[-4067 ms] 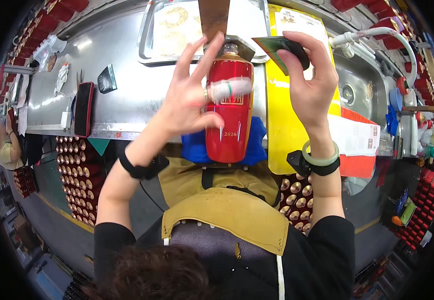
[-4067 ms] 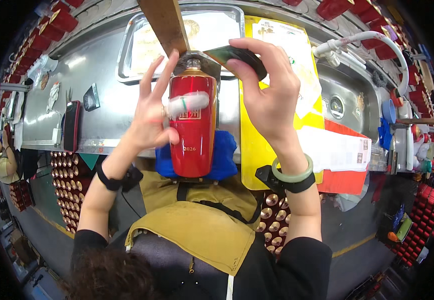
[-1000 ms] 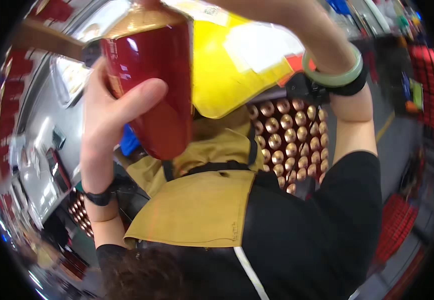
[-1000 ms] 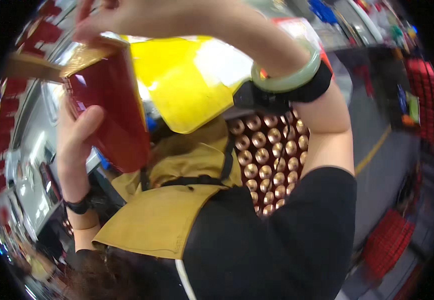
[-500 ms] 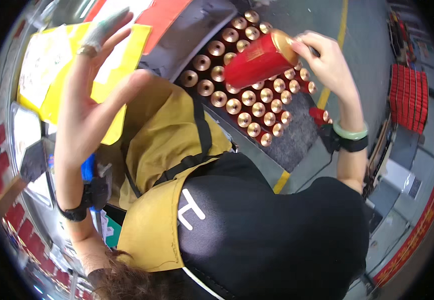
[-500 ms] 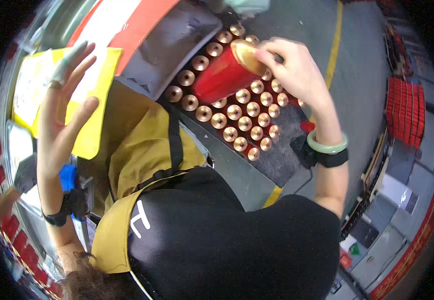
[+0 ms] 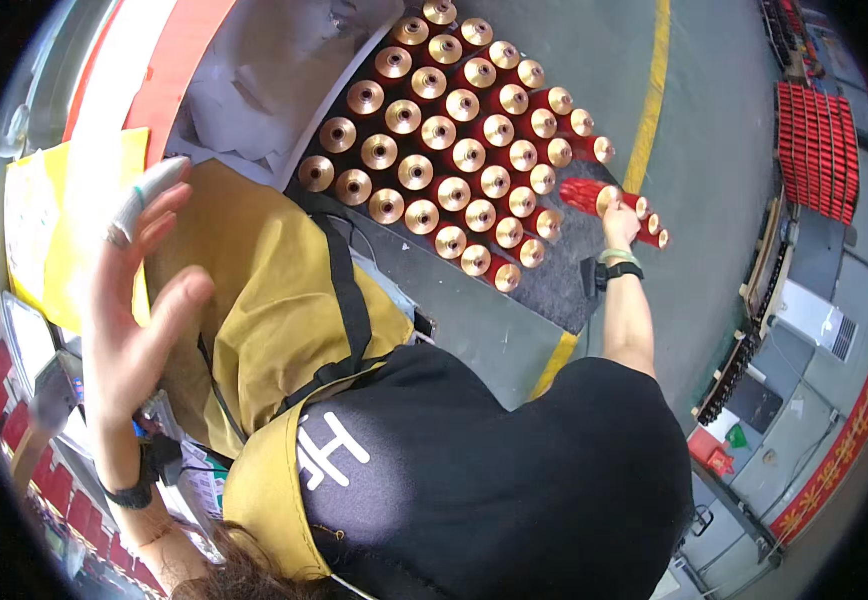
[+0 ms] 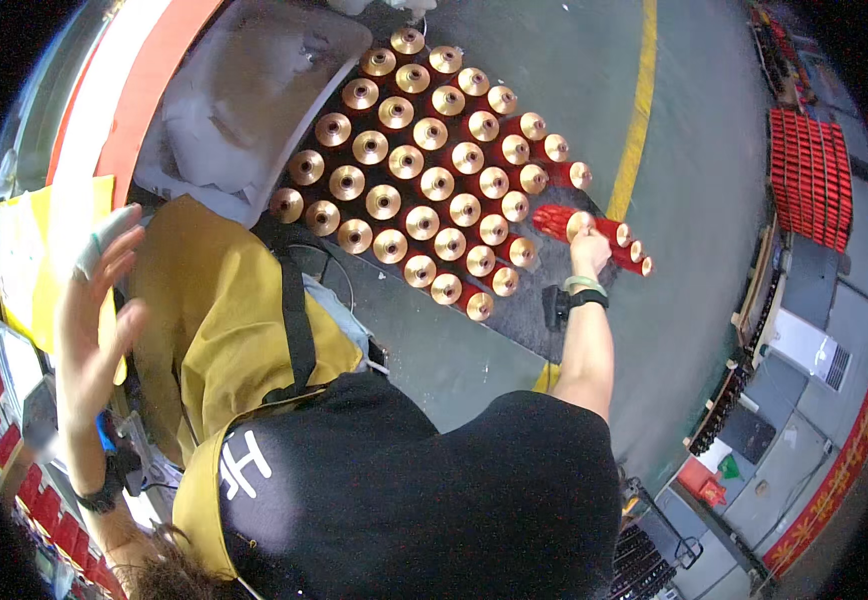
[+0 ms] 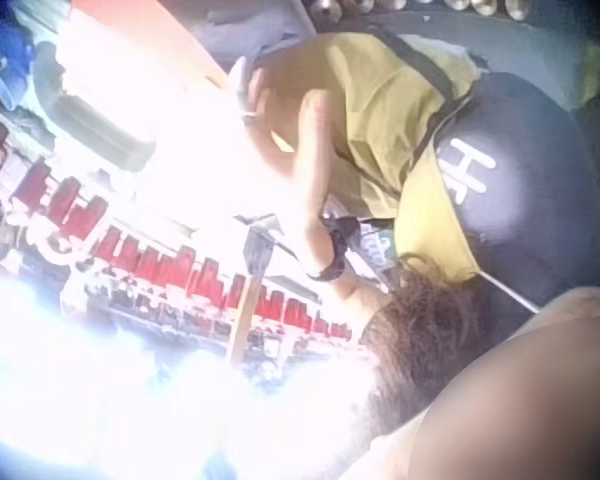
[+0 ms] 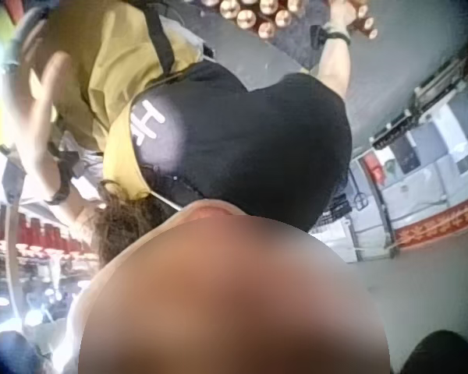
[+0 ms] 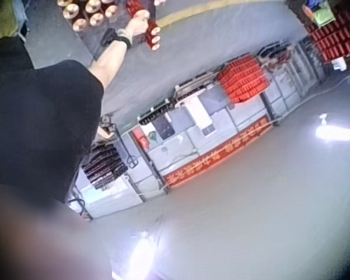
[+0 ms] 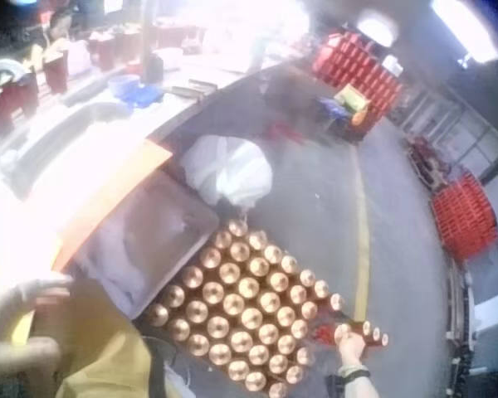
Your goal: Applying decorative labels and seals to red liquor bottles on a production line.
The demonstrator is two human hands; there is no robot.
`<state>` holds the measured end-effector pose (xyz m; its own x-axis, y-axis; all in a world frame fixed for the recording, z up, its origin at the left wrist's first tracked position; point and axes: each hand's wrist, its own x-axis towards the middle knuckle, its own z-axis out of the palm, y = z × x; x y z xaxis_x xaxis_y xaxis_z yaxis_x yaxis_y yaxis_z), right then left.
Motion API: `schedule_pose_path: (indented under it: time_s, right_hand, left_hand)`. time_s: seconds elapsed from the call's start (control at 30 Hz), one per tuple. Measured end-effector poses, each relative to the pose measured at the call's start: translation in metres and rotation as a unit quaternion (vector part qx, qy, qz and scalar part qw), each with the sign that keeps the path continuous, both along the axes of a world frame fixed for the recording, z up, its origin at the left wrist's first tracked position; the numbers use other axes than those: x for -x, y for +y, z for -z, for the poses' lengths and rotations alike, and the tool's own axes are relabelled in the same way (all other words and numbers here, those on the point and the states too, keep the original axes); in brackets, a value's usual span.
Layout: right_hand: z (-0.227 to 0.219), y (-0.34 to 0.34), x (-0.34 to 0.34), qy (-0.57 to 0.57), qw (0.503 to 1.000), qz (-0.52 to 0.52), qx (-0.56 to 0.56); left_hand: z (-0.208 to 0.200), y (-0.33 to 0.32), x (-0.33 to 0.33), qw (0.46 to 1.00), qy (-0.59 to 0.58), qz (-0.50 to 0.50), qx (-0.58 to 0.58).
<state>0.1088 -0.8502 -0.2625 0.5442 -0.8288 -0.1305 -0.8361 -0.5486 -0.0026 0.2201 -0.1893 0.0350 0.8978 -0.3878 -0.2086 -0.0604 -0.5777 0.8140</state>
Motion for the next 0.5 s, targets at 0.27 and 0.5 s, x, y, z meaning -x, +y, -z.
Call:
schedule_pose_path:
  time_s: [0.27,0.5]
  right_hand:
    - [0.113,0.001,-0.009,0.032,0.984,0.140,-0.105]
    - [0.153,-0.017,-0.005,0.198,0.968,-0.027,-0.150]
  left_hand:
    - [-0.040,-0.097,-0.004,0.955,0.047,0.157,0.248]
    - [-0.060,-0.118,-0.007,0.960,0.060,0.146,0.229]
